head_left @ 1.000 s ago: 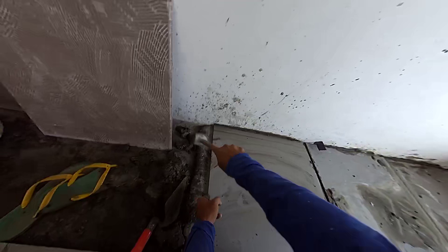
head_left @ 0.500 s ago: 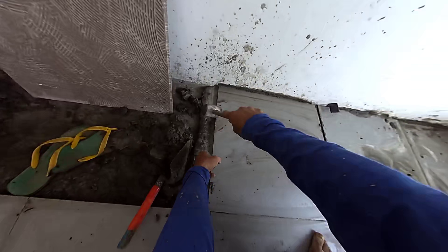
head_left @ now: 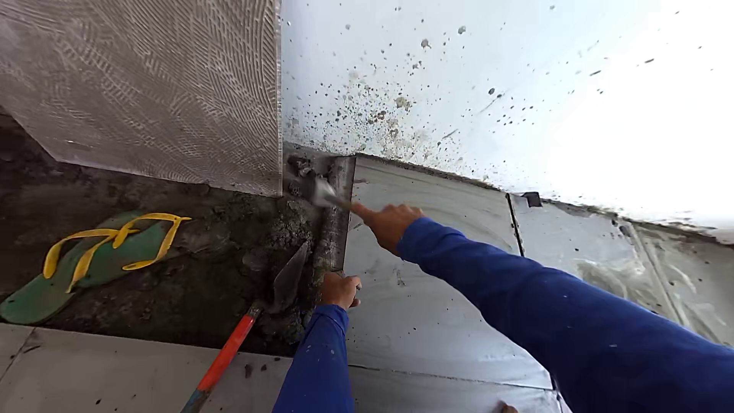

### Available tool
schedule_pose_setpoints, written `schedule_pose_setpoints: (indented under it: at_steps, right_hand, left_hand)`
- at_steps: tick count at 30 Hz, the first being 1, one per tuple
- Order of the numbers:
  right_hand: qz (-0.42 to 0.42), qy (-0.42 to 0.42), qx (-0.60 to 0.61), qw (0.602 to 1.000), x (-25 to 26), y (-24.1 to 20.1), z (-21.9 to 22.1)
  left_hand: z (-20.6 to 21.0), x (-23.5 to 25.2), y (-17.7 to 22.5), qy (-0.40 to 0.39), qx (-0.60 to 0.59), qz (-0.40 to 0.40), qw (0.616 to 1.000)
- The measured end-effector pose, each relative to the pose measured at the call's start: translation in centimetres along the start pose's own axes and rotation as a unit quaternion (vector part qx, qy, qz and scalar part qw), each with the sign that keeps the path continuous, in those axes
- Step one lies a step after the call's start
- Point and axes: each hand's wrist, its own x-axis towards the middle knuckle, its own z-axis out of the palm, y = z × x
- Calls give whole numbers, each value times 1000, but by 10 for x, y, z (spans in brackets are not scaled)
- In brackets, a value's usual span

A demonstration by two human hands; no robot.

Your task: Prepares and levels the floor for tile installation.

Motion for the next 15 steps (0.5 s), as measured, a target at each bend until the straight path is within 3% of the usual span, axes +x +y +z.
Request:
schedule_pose_setpoints:
  at_steps: [4, 7, 10, 13, 15]
  right_hand:
    - [12, -31, -25, 999, -2, -15, -27]
    - [-18, -10, -16, 1000, -15, -17, -9]
    - [-19, -40, -14, 999, -7, -11, 3]
    - [-30, 9, 11, 999, -20, -31, -15]
    - [-42, 15, 37, 998, -27, -29, -3]
  left_hand:
    - [-1, -1, 8, -8, 3, -2, 1000]
    - [-2, 0, 4, -15, 18, -6, 1000]
    - [-3, 4, 1, -14, 22, 0, 1000]
    - [-10, 8, 1, -21, 17, 7, 1000]
    - [-10, 6, -2, -26, 22, 16, 999]
